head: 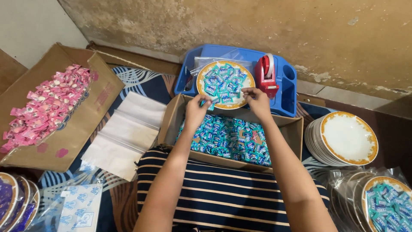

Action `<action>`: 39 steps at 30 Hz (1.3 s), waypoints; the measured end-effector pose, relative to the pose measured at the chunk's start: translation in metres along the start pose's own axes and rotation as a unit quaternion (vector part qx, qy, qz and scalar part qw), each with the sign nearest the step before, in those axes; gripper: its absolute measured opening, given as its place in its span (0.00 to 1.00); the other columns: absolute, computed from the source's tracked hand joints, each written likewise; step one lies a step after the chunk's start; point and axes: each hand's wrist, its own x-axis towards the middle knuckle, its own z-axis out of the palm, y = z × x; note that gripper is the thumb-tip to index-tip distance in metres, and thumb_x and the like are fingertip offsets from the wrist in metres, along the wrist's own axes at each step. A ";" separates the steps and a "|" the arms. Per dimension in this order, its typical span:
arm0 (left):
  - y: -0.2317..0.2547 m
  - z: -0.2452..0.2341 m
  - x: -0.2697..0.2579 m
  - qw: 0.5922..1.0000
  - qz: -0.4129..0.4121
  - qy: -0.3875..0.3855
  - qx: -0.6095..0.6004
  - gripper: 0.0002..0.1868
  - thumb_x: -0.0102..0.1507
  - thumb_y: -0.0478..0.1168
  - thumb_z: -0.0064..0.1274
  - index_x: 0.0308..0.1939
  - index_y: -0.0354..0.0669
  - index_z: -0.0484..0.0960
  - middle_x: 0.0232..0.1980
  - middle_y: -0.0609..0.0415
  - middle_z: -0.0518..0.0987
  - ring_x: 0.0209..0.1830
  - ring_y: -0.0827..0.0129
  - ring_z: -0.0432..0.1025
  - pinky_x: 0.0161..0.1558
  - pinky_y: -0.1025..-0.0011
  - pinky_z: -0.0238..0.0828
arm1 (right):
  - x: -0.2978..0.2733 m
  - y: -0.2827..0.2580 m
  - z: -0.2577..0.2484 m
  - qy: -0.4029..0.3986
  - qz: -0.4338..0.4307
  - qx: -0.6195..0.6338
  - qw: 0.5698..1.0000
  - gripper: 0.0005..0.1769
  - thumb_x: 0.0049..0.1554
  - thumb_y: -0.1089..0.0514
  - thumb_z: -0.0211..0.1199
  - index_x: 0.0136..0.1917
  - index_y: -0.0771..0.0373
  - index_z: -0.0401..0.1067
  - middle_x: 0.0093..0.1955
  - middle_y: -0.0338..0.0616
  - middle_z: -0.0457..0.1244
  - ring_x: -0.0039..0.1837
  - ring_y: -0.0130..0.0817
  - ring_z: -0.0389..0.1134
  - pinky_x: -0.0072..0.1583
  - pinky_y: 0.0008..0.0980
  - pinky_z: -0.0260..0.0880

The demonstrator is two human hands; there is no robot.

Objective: Packing and arranging small wrapped candies from a bulk box onto decorative plates and into smaller containers.

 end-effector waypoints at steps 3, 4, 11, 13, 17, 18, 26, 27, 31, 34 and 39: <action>-0.001 0.013 0.031 0.997 0.019 -0.059 0.045 0.07 0.61 0.40 0.62 0.43 0.51 0.87 0.46 0.52 0.86 0.55 0.55 0.78 0.56 0.60 0.73 | 0.001 0.002 0.004 -0.048 0.005 0.058 0.997 0.15 0.57 0.64 0.65 0.58 0.61 0.79 0.50 0.52 0.71 0.51 0.37 0.74 0.53 0.34 0.75; -0.002 0.019 0.039 0.997 0.019 -0.061 0.045 0.07 0.61 0.40 0.62 0.43 0.51 0.87 0.46 0.52 0.86 0.55 0.55 0.78 0.56 0.60 0.73 | -0.003 -0.012 0.003 -0.047 0.006 0.057 0.997 0.15 0.57 0.64 0.65 0.58 0.61 0.79 0.50 0.52 0.71 0.51 0.37 0.74 0.53 0.34 0.75; -0.021 0.045 0.076 0.994 0.002 -0.114 0.006 0.11 0.58 0.39 0.63 0.45 0.49 0.87 0.41 0.53 0.86 0.33 0.73 0.74 0.35 0.74 0.76 | 0.004 -0.031 0.009 -0.090 0.021 0.143 0.985 0.15 0.56 0.63 0.67 0.57 0.65 0.77 0.41 0.49 0.70 0.36 0.26 0.68 0.39 0.24 0.71; -0.030 0.048 0.083 0.994 -0.001 -0.105 0.003 0.14 0.57 0.39 0.64 0.47 0.49 0.86 0.41 0.55 0.85 0.31 0.76 0.71 0.33 0.77 0.76 | 0.012 -0.024 0.010 -0.080 0.023 0.132 0.988 0.13 0.55 0.64 0.65 0.55 0.65 0.78 0.36 0.47 0.69 0.32 0.23 0.65 0.36 0.22 0.68; -0.023 0.046 0.080 0.995 0.002 -0.086 0.041 0.12 0.58 0.41 0.65 0.45 0.49 0.84 0.43 0.52 0.85 0.41 0.64 0.77 0.44 0.66 0.75 | 0.026 -0.007 0.009 -0.049 0.077 0.069 0.993 0.14 0.50 0.59 0.70 0.52 0.55 0.81 0.33 0.42 0.70 0.34 0.24 0.68 0.39 0.23 0.72; -0.021 0.046 0.079 0.995 0.006 -0.081 0.063 0.10 0.59 0.41 0.65 0.43 0.48 0.84 0.42 0.52 0.85 0.42 0.62 0.77 0.46 0.64 0.74 | 0.028 -0.005 0.009 -0.048 0.084 0.056 0.994 0.14 0.49 0.57 0.71 0.51 0.54 0.81 0.33 0.41 0.70 0.36 0.25 0.69 0.41 0.23 0.74; 0.004 0.031 0.053 0.967 0.056 0.024 0.249 0.07 0.65 0.39 0.55 0.47 0.51 0.79 0.58 0.54 0.68 0.64 0.51 0.63 0.58 0.48 0.64 | 0.044 0.029 0.020 -0.012 -0.051 -0.287 0.956 0.09 0.54 0.52 0.68 0.49 0.50 0.82 0.43 0.36 0.71 0.54 0.42 0.69 0.58 0.39 0.72; 0.001 0.031 0.051 0.970 0.051 0.074 0.225 0.09 0.65 0.39 0.55 0.48 0.53 0.78 0.59 0.53 0.67 0.63 0.49 0.63 0.58 0.45 0.64 | 0.045 0.025 0.023 -0.002 -0.071 -0.320 0.945 0.09 0.55 0.54 0.67 0.49 0.52 0.82 0.43 0.38 0.70 0.54 0.41 0.68 0.55 0.37 0.73; -0.042 0.031 0.041 0.962 0.081 0.229 0.128 0.09 0.65 0.40 0.49 0.48 0.47 0.74 0.52 0.45 0.69 0.57 0.40 0.66 0.60 0.43 0.59 | 0.057 0.029 0.041 0.021 -0.117 -0.368 0.922 0.08 0.56 0.53 0.68 0.48 0.52 0.83 0.41 0.40 0.69 0.52 0.40 0.67 0.53 0.34 0.73; -0.061 0.026 0.026 0.955 0.068 0.276 0.081 0.10 0.65 0.33 0.47 0.50 0.45 0.69 0.51 0.43 0.66 0.55 0.36 0.64 0.59 0.43 0.59 | 0.063 0.035 0.056 0.055 -0.112 -0.428 0.895 0.14 0.54 0.44 0.69 0.49 0.50 0.83 0.44 0.40 0.68 0.55 0.41 0.65 0.54 0.37 0.72; -0.120 0.029 0.024 0.963 -0.045 0.174 0.203 0.06 0.61 0.34 0.47 0.39 0.51 0.72 0.43 0.52 0.74 0.52 0.47 0.69 0.54 0.43 0.65 | 0.070 0.043 0.069 0.028 -0.073 -0.407 0.910 0.16 0.48 0.47 0.74 0.46 0.55 0.80 0.48 0.43 0.66 0.59 0.47 0.64 0.60 0.44 0.67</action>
